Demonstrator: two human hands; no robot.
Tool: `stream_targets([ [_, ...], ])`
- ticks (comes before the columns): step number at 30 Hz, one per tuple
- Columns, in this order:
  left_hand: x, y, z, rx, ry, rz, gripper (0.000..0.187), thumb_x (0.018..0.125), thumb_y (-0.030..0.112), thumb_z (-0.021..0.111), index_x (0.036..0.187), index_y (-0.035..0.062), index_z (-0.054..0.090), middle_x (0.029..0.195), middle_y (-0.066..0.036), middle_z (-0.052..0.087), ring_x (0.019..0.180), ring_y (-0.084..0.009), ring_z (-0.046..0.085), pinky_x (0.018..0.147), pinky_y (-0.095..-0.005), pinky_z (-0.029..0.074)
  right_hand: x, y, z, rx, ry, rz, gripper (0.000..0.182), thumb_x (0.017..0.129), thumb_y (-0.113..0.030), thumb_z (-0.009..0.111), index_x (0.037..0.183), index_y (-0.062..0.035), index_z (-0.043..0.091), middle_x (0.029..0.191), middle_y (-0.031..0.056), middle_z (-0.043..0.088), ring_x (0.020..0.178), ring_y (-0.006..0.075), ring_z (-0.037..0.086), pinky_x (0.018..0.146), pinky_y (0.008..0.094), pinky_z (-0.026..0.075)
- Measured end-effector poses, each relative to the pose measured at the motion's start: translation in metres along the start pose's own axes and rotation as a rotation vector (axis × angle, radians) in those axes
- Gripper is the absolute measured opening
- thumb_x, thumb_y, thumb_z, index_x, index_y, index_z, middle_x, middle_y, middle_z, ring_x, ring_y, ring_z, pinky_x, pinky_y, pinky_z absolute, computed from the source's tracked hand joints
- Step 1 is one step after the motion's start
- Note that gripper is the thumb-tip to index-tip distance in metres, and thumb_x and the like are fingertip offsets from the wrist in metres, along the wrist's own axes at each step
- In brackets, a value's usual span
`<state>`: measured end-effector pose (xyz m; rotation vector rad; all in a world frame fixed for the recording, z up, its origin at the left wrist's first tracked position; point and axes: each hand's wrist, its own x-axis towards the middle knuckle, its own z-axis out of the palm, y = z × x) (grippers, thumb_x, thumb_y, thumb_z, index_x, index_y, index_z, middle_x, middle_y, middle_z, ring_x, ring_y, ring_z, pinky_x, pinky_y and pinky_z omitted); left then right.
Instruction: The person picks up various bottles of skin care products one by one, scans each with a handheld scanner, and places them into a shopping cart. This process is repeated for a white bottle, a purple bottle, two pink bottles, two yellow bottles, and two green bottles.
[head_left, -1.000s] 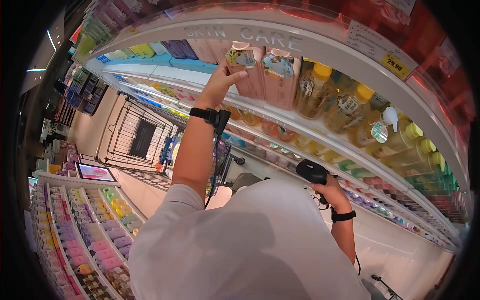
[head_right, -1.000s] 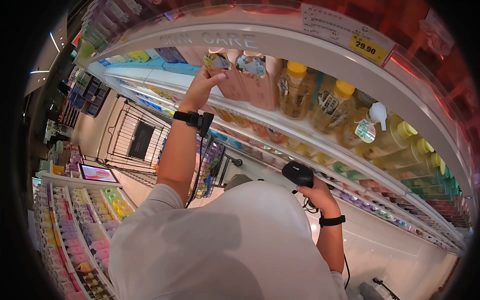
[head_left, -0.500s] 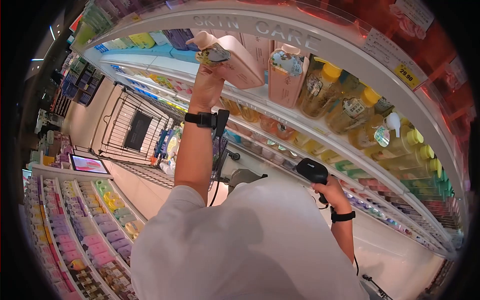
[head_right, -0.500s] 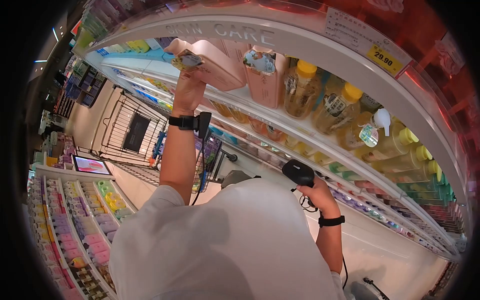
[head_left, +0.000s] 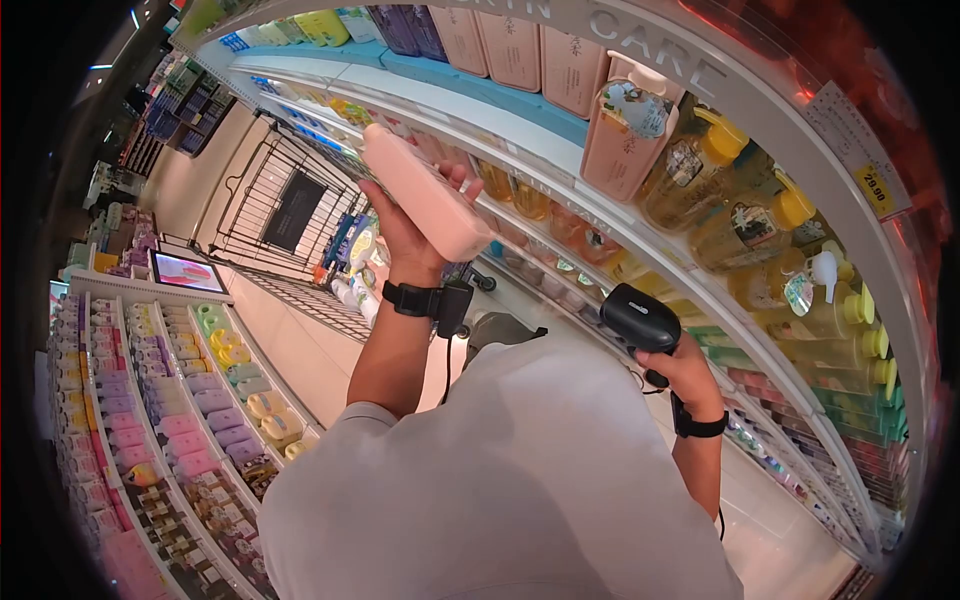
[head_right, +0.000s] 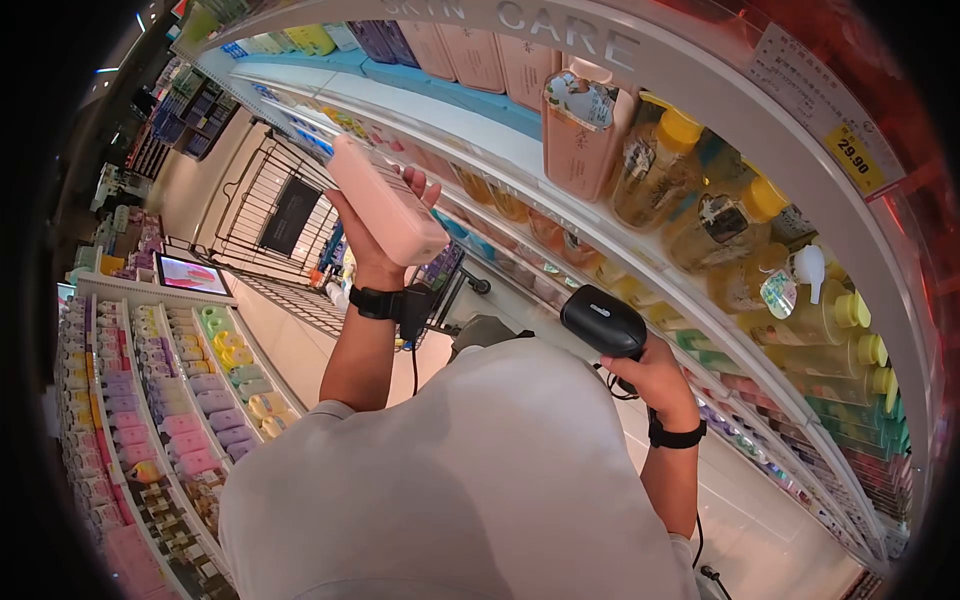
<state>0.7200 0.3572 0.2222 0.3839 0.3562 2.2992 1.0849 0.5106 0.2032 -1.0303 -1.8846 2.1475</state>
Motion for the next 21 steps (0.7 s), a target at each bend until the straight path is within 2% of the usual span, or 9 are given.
stream_targets([
  [2,-0.015,-0.010,0.001,0.170,0.248,-0.012,0.088,0.075,0.086,0.045,0.123,0.0116,0.048,0.100,-0.013,0.057,0.097,-0.0315,0.061,0.095,-0.0571,0.049,0.001,-0.015,0.005,-0.015,-0.053,-0.006,0.046,0.073,-0.013,0.074,0.116,-0.0013,0.061,0.093,-0.0004,0.063,0.080,0.0078,0.052,0.070,0.0235,0.043],
  [5,-0.029,-0.019,0.000,0.113,0.307,-0.078,0.090,0.080,0.081,0.046,0.127,0.0047,0.048,0.099,-0.016,0.059,0.093,-0.0331,0.063,0.096,-0.0548,0.050,0.003,-0.023,0.009,-0.044,-0.124,-0.009,0.047,0.074,-0.010,0.073,0.118,-0.0013,0.061,0.102,0.0000,0.064,0.090,0.0097,0.053,0.083,0.0243,0.044],
  [7,-0.033,-0.026,-0.001,0.066,0.248,-0.136,0.087,0.080,0.081,0.047,0.120,0.0028,0.053,0.098,-0.016,0.060,0.093,-0.0323,0.063,0.095,-0.0511,0.052,0.006,-0.026,0.016,-0.023,-0.175,-0.109,0.047,0.074,-0.009,0.073,0.118,-0.0012,0.061,0.103,-0.0005,0.064,0.091,0.0093,0.053,0.085,0.0247,0.043],
  [9,-0.039,-0.032,0.002,0.122,0.275,-0.220,0.095,0.074,0.089,0.040,0.126,0.0096,0.049,0.096,-0.016,0.061,0.088,-0.0337,0.066,0.081,-0.0504,0.058,0.004,-0.036,0.020,0.001,-0.216,-0.101,0.045,0.075,-0.008,0.072,0.118,-0.0012,0.060,0.105,-0.0004,0.064,0.093,0.0088,0.053,0.086,0.0243,0.043],
  [10,-0.042,-0.035,0.002,0.123,0.209,-0.273,0.096,0.076,0.088,0.037,0.127,0.0078,0.049,0.098,-0.017,0.062,0.088,-0.0343,0.067,0.076,-0.0468,0.059,0.004,-0.039,0.022,-0.006,-0.249,-0.085,0.045,0.076,-0.007,0.071,0.119,-0.0012,0.060,0.106,-0.0004,0.064,0.094,0.0088,0.053,0.086,0.0241,0.043],
  [13,-0.048,-0.046,0.011,0.122,0.177,-0.290,0.094,0.080,0.083,0.041,0.126,0.0013,0.050,0.102,-0.017,0.060,0.092,-0.0327,0.064,0.081,-0.0457,0.057,0.002,-0.043,0.028,-0.016,-0.280,-0.079,0.047,0.077,-0.005,0.070,0.123,-0.0015,0.058,0.110,-0.0003,0.063,0.098,0.0091,0.053,0.089,0.0248,0.042],
  [15,-0.051,-0.053,0.007,0.130,0.148,-0.313,0.093,0.080,0.083,0.043,0.127,0.0023,0.049,0.104,-0.017,0.061,0.093,-0.0328,0.064,0.081,-0.0459,0.057,-0.002,-0.046,0.033,0.035,-0.282,-0.130,0.042,0.076,-0.002,0.070,0.117,-0.0035,0.061,0.099,-0.0028,0.063,0.086,0.0065,0.053,0.077,0.0226,0.044],
  [19,-0.054,-0.063,0.009,0.185,0.101,-0.375,0.088,0.080,0.077,0.052,0.131,0.0054,0.048,0.109,-0.017,0.062,0.096,-0.0339,0.066,0.080,-0.0477,0.057,-0.006,-0.043,0.032,0.008,-0.219,-0.186,0.045,0.075,-0.001,0.070,0.119,-0.0028,0.060,0.102,-0.0021,0.063,0.089,0.0072,0.053,0.079,0.0229,0.045],
  [21,-0.051,-0.065,0.008,0.199,0.082,-0.356,0.085,0.081,0.073,0.055,0.132,0.0052,0.047,0.110,-0.017,0.062,0.098,-0.0316,0.065,0.082,-0.0465,0.057,-0.012,-0.045,0.028,0.001,-0.255,-0.044,0.052,0.077,-0.003,0.071,0.128,-0.0029,0.057,0.118,0.0017,0.063,0.106,0.0110,0.053,0.096,0.0273,0.041],
])
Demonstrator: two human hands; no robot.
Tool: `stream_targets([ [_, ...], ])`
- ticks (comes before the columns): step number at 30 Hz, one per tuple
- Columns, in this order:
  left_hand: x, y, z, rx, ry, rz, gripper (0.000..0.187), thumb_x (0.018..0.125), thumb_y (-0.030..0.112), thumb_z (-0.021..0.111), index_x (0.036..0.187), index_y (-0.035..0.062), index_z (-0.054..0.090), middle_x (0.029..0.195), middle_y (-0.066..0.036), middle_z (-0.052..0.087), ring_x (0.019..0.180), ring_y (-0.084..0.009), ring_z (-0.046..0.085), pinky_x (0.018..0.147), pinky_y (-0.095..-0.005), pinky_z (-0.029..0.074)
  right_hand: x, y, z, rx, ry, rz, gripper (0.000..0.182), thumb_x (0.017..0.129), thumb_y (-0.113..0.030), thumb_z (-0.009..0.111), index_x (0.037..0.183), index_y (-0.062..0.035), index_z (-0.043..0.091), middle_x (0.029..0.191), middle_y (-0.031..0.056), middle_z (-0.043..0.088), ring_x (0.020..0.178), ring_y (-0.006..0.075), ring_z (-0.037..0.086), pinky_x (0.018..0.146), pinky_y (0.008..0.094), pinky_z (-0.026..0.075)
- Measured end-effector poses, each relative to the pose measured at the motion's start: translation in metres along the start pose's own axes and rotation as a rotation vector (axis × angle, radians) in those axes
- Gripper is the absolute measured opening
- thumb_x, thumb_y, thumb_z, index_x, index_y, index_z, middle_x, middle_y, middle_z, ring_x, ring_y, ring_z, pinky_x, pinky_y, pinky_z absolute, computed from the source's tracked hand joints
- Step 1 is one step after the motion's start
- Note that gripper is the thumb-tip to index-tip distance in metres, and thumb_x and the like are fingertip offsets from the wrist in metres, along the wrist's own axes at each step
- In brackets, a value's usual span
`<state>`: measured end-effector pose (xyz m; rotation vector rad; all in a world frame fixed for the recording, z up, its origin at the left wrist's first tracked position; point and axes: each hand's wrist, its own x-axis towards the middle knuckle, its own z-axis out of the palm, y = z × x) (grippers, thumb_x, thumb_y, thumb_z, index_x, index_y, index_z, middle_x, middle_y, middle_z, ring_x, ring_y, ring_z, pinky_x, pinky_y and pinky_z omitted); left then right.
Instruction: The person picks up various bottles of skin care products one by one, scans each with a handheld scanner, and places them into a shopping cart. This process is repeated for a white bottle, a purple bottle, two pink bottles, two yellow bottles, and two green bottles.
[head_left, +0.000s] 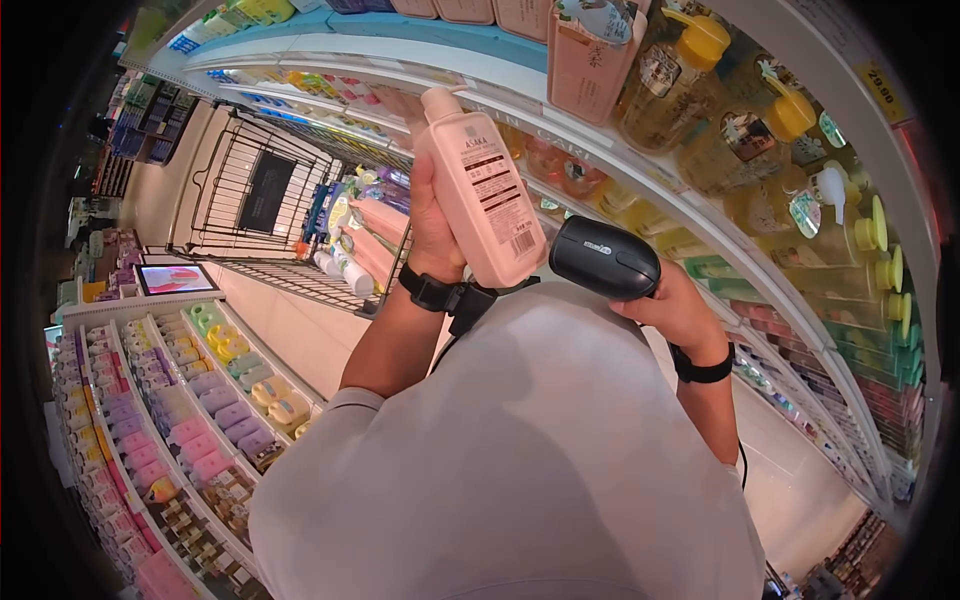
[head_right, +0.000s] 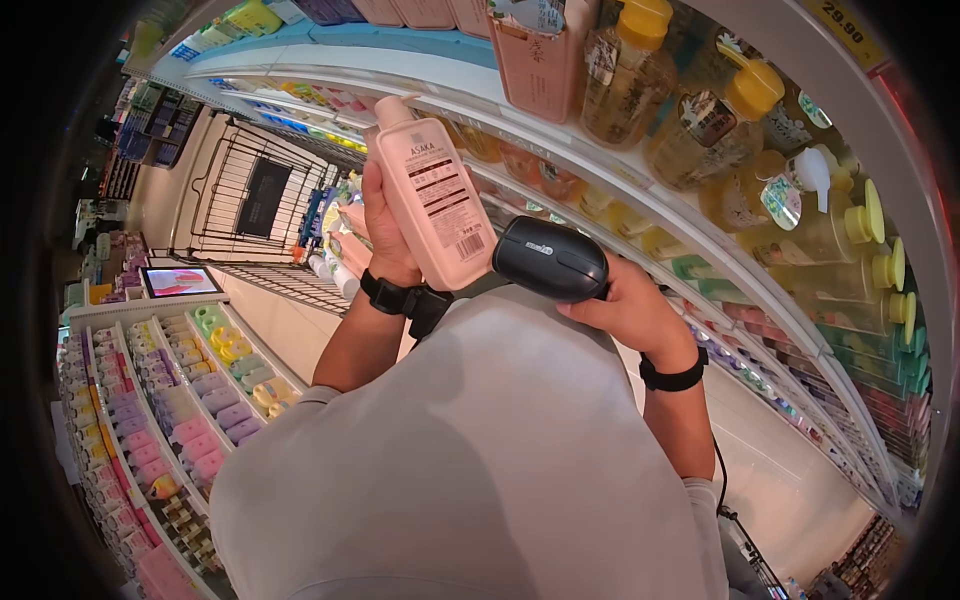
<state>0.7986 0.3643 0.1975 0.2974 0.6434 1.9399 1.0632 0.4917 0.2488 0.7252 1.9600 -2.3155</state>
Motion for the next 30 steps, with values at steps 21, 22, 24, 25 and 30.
stream_targets([
  [21,-0.010,0.004,0.004,0.002,-0.001,0.147,0.073,0.082,0.051,0.069,0.133,0.0043,0.047,0.118,-0.012,0.060,0.107,-0.0259,0.062,0.094,-0.0425,0.052,0.007,0.010,0.004,-0.045,0.019,-0.038,0.043,0.076,-0.002,0.068,0.119,-0.0015,0.061,0.105,-0.0018,0.064,0.093,0.0080,0.054,0.084,0.0247,0.044],
  [22,-0.012,0.005,0.006,0.024,0.042,0.180,0.070,0.083,0.051,0.069,0.132,0.0053,0.048,0.116,-0.011,0.061,0.105,-0.0241,0.062,0.093,-0.0414,0.052,0.010,0.010,0.005,-0.059,0.013,-0.045,0.042,0.077,-0.003,0.067,0.119,-0.0017,0.061,0.103,-0.0018,0.064,0.090,0.0077,0.054,0.080,0.0244,0.044],
  [24,-0.013,0.004,0.002,0.001,0.053,0.162,0.066,0.083,0.050,0.069,0.129,0.0068,0.050,0.113,-0.009,0.061,0.104,-0.0225,0.062,0.092,-0.0404,0.052,0.017,0.020,0.000,-0.060,-0.020,-0.035,0.045,0.076,-0.003,0.068,0.121,-0.0025,0.061,0.103,-0.0014,0.064,0.091,0.0077,0.054,0.083,0.0237,0.044],
  [25,-0.014,0.005,-0.001,0.002,0.081,0.201,0.066,0.083,0.050,0.069,0.129,0.0068,0.050,0.113,-0.009,0.061,0.104,-0.0225,0.062,0.092,-0.0404,0.052,0.021,0.023,-0.002,-0.073,-0.066,-0.033,0.045,0.076,-0.003,0.068,0.121,-0.0025,0.061,0.103,-0.0014,0.064,0.091,0.0077,0.054,0.083,0.0237,0.044],
  [30,-0.024,0.013,-0.028,-0.062,0.068,0.180,0.058,0.086,0.047,0.067,0.126,0.0085,0.053,0.111,-0.008,0.062,0.101,-0.0210,0.062,0.090,-0.0395,0.052,0.042,0.024,-0.001,-0.081,-0.101,0.028,0.041,0.077,-0.002,0.068,0.117,-0.0025,0.062,0.099,-0.0026,0.063,0.086,0.0069,0.053,0.078,0.0239,0.044],
])
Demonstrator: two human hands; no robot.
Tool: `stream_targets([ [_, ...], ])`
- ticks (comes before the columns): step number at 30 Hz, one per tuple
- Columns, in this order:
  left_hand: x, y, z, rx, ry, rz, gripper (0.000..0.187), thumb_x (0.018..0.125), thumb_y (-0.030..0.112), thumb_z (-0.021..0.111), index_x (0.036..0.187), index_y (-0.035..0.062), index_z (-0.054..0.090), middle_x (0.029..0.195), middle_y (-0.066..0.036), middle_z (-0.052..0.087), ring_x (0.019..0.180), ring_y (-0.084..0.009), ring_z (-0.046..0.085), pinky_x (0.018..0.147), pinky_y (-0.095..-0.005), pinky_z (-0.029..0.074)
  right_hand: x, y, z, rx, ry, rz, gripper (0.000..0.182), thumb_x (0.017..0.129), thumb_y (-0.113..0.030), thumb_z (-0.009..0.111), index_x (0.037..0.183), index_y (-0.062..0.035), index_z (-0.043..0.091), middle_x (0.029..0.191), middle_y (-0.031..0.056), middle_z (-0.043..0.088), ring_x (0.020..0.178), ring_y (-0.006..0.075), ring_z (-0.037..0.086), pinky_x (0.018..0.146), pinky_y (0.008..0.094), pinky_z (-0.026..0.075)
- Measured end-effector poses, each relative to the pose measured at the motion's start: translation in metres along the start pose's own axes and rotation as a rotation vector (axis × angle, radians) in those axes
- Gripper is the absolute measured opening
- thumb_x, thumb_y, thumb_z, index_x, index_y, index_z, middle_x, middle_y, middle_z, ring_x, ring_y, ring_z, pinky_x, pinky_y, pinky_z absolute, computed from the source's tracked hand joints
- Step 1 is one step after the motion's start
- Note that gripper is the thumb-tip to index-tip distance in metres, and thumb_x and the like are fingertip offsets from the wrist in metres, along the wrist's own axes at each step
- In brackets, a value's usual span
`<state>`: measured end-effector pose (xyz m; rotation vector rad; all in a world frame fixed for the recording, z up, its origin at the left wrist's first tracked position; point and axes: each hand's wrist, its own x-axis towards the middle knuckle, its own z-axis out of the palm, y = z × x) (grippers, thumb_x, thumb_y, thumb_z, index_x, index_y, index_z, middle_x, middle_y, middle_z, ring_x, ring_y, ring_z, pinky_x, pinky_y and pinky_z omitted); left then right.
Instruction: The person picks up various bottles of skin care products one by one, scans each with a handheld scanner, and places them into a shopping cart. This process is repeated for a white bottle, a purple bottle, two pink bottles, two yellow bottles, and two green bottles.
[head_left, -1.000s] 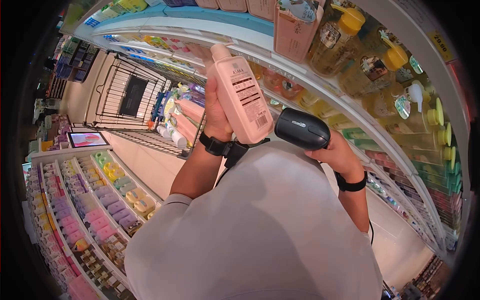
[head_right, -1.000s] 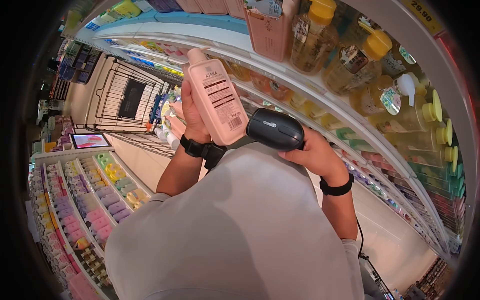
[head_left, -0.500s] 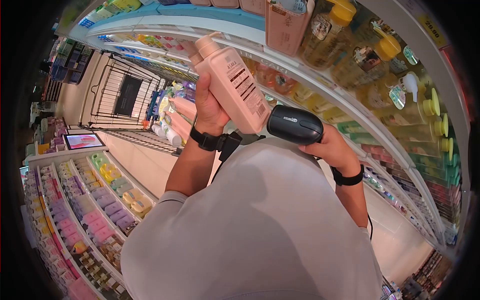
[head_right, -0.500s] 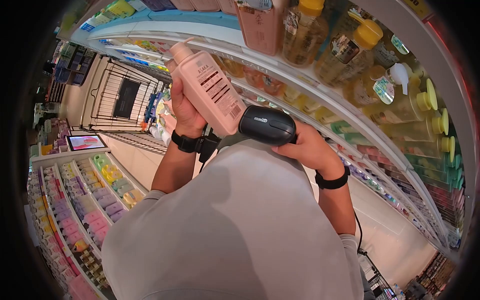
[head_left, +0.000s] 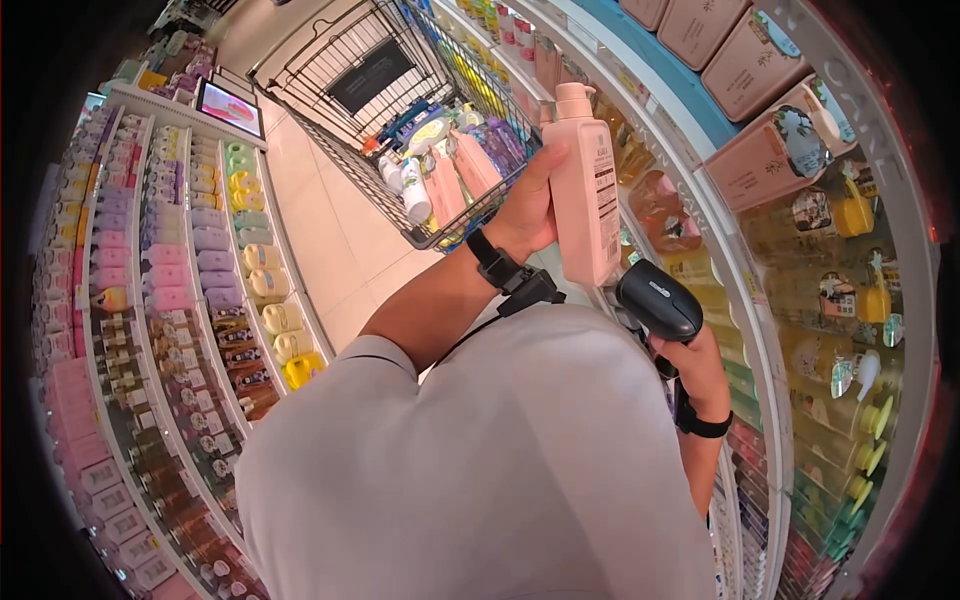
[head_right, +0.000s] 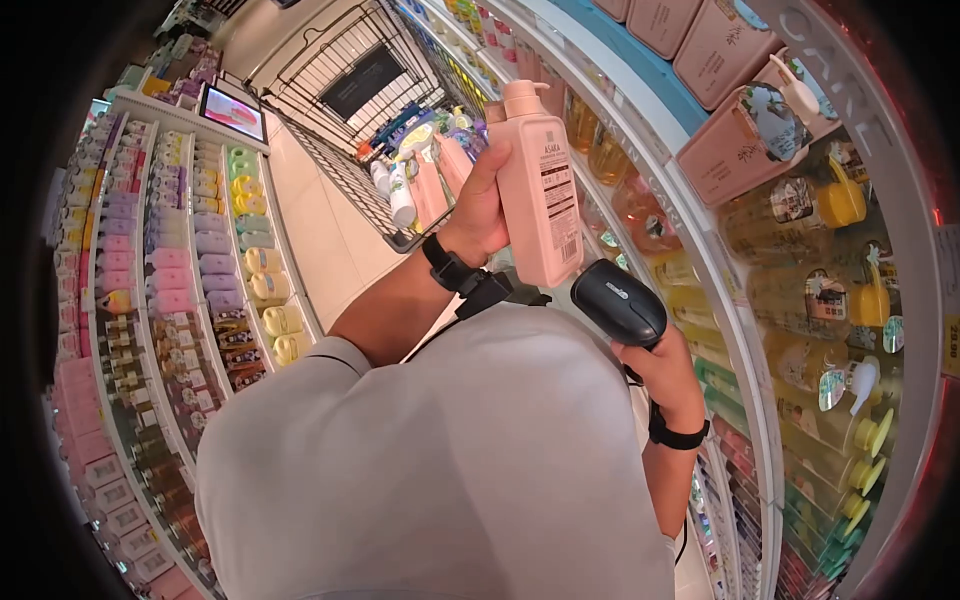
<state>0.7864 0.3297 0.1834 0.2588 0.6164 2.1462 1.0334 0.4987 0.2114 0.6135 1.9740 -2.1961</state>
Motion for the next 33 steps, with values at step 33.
stream_targets([
  [33,-0.010,0.097,-0.328,1.336,1.602,-0.238,0.070,0.069,0.038,0.082,0.114,-0.0112,0.060,0.108,-0.024,0.066,0.104,-0.0313,0.065,0.085,-0.0387,0.053,0.039,0.037,0.007,0.003,0.324,0.295,0.028,0.079,-0.021,0.070,0.099,-0.0005,0.064,0.075,0.0019,0.061,0.064,0.0091,0.054,0.057,0.0242,0.040],
])
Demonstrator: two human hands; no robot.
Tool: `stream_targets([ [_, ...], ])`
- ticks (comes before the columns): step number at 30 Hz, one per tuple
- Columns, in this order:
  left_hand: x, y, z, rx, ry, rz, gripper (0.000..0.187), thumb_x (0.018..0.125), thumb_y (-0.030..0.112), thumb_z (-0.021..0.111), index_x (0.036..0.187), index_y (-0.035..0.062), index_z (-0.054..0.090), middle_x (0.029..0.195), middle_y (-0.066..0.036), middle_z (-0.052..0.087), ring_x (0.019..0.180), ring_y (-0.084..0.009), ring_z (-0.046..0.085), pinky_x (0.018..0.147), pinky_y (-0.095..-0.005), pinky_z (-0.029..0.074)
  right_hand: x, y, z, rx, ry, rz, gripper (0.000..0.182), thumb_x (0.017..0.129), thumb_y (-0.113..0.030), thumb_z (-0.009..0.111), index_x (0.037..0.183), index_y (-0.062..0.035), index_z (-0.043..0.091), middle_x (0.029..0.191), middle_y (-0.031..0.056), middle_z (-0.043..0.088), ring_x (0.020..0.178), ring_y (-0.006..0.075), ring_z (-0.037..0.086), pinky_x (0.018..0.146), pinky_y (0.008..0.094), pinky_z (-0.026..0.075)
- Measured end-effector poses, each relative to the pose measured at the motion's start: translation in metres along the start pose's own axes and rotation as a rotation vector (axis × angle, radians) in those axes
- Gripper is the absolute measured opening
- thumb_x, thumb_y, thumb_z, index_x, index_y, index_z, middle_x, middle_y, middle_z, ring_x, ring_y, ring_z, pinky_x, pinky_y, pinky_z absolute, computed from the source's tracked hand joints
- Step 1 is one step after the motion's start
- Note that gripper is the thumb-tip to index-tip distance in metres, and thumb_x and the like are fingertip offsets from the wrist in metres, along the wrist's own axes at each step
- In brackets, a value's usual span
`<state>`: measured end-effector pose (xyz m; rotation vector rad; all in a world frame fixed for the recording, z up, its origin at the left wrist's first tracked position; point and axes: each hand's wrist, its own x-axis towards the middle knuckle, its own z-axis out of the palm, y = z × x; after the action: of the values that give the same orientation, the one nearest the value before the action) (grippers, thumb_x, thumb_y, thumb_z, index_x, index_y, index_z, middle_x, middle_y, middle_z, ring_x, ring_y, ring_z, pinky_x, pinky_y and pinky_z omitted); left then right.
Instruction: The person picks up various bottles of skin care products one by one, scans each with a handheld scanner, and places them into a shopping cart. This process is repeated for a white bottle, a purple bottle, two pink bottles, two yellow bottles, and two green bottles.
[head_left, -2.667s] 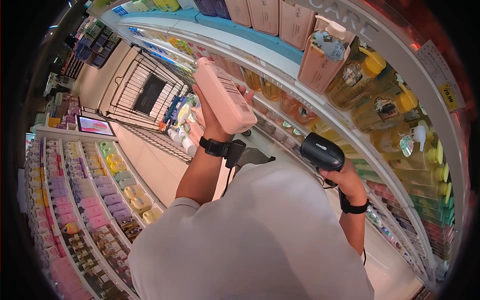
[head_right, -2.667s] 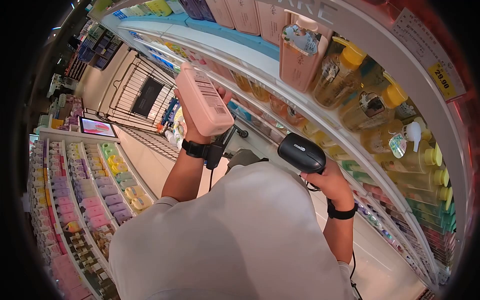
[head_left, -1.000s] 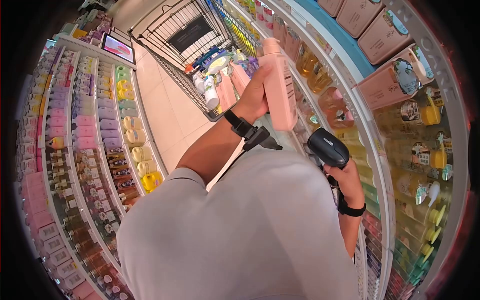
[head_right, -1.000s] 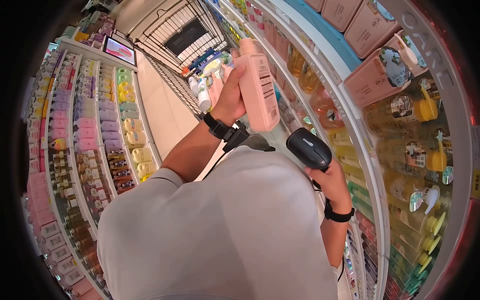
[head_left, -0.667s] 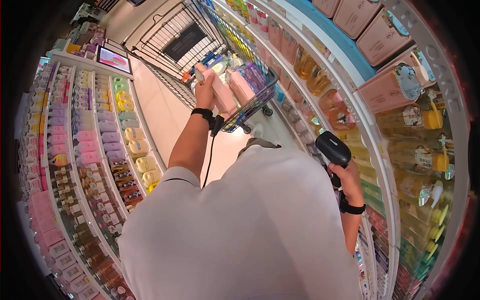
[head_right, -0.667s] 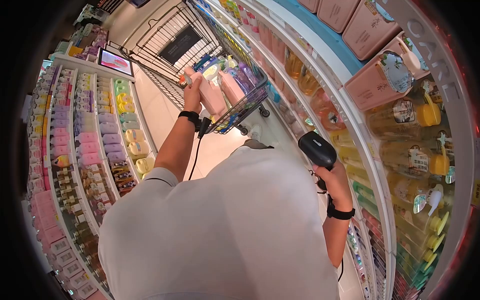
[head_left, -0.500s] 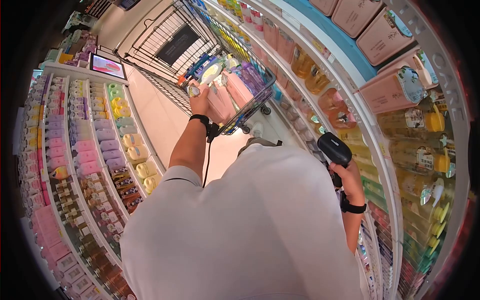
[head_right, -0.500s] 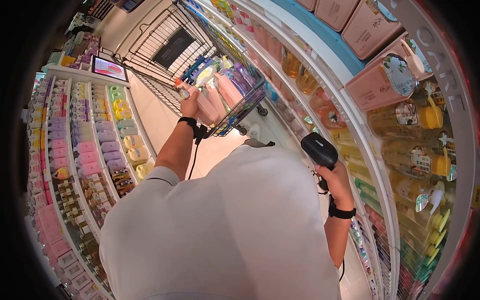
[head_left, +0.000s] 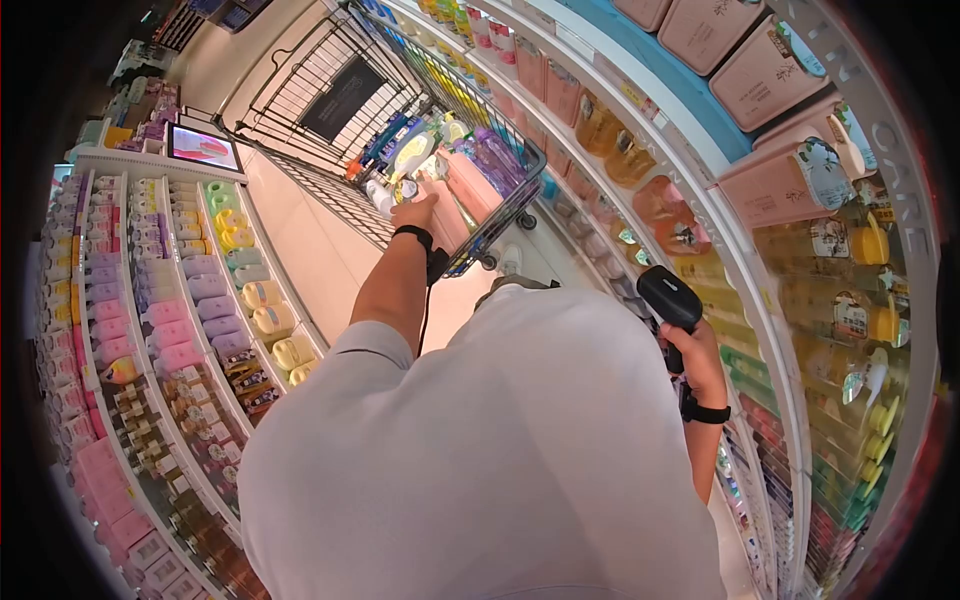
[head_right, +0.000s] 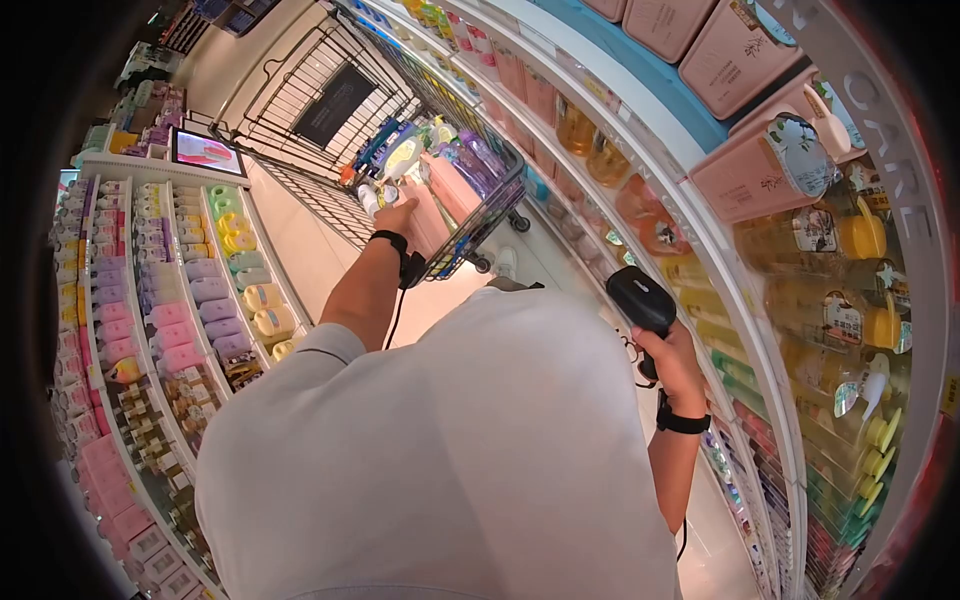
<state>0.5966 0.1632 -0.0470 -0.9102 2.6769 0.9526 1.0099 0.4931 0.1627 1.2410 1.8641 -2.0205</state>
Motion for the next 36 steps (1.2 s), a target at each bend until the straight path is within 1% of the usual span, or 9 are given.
stream_targets([
  [5,0.040,-0.047,0.041,-0.274,-0.287,-0.065,0.079,0.066,0.025,0.087,0.124,-0.0129,0.048,0.119,-0.023,0.060,0.103,-0.0311,0.064,0.077,-0.0436,0.057,-0.003,0.021,-0.004,0.009,0.016,-0.075,0.031,0.079,-0.019,0.070,0.103,-0.0004,0.063,0.077,0.0008,0.060,0.067,0.0100,0.055,0.059,0.0250,0.042],
  [7,0.002,-0.029,0.014,-0.295,-0.373,-0.019,0.088,0.068,0.032,0.085,0.129,-0.0130,0.041,0.125,-0.026,0.055,0.109,-0.0335,0.062,0.083,-0.0438,0.055,-0.006,0.023,-0.007,0.020,0.018,-0.070,0.032,0.079,-0.019,0.071,0.103,-0.0005,0.063,0.076,0.0006,0.060,0.067,0.0099,0.054,0.059,0.0251,0.042],
  [9,-0.041,0.002,-0.017,0.025,-0.191,0.068,0.097,0.067,0.044,0.082,0.130,-0.0135,0.035,0.130,-0.032,0.047,0.121,-0.0405,0.052,0.102,-0.0446,0.045,-0.011,0.026,-0.010,0.037,0.029,-0.064,0.032,0.079,-0.019,0.071,0.104,-0.0007,0.062,0.076,0.0005,0.060,0.066,0.0098,0.054,0.059,0.0253,0.042],
  [13,-0.073,0.061,-0.016,-0.269,-0.141,0.661,0.086,0.077,0.034,0.073,0.139,-0.0106,0.032,0.137,-0.031,0.040,0.125,-0.0395,0.046,0.107,-0.0450,0.036,-0.014,0.033,-0.022,0.009,0.056,-0.057,0.034,0.079,-0.021,0.073,0.105,-0.0004,0.063,0.079,0.0021,0.063,0.067,0.0104,0.056,0.061,0.0261,0.044],
  [18,-0.232,0.169,-0.048,-0.612,-0.410,1.151,0.062,0.088,0.015,0.068,0.139,-0.0031,0.039,0.129,-0.013,0.051,0.112,-0.0211,0.052,0.096,-0.0341,0.044,-0.017,0.030,-0.027,-0.030,0.042,-0.097,0.037,0.078,-0.025,0.074,0.103,0.0009,0.064,0.082,0.0028,0.064,0.070,0.0108,0.056,0.065,0.0268,0.045],
  [22,-0.341,0.208,-0.065,-0.645,-0.596,1.543,0.069,0.085,0.016,0.072,0.141,-0.0006,0.036,0.132,-0.018,0.051,0.117,-0.0257,0.052,0.099,-0.0371,0.043,-0.023,0.035,-0.030,-0.011,0.030,-0.133,0.038,0.077,-0.024,0.074,0.103,0.0015,0.064,0.083,0.0036,0.065,0.070,0.0110,0.057,0.066,0.0271,0.046],
  [24,-0.374,0.219,-0.058,-0.615,-0.593,1.724,0.086,0.082,0.022,0.074,0.147,-0.0028,0.024,0.136,-0.025,0.045,0.124,-0.0366,0.047,0.104,-0.0431,0.039,-0.029,0.036,-0.029,0.003,0.036,-0.148,0.039,0.077,-0.025,0.074,0.103,0.0017,0.064,0.084,0.0042,0.066,0.070,0.0112,0.057,0.066,0.0272,0.047],
  [28,-0.414,0.231,-0.040,-0.466,-0.553,1.747,0.110,0.076,0.032,0.079,0.151,-0.0032,0.006,0.147,-0.029,0.030,0.135,-0.0428,0.033,0.112,-0.0460,0.029,-0.041,0.047,-0.030,0.035,0.106,-0.166,0.039,0.077,-0.025,0.073,0.103,0.0010,0.064,0.085,0.0054,0.067,0.071,0.0120,0.057,0.067,0.0276,0.047],
  [36,-0.434,0.234,-0.030,-0.479,-0.484,1.714,0.121,0.074,0.034,0.081,0.149,-0.0062,-0.006,0.146,-0.032,0.026,0.135,-0.0444,0.031,0.112,-0.0456,0.030,-0.059,0.064,-0.031,0.094,0.180,-0.164,0.040,0.078,-0.022,0.072,0.110,0.0009,0.063,0.091,0.0060,0.067,0.075,0.0141,0.058,0.070,0.0290,0.049],
])
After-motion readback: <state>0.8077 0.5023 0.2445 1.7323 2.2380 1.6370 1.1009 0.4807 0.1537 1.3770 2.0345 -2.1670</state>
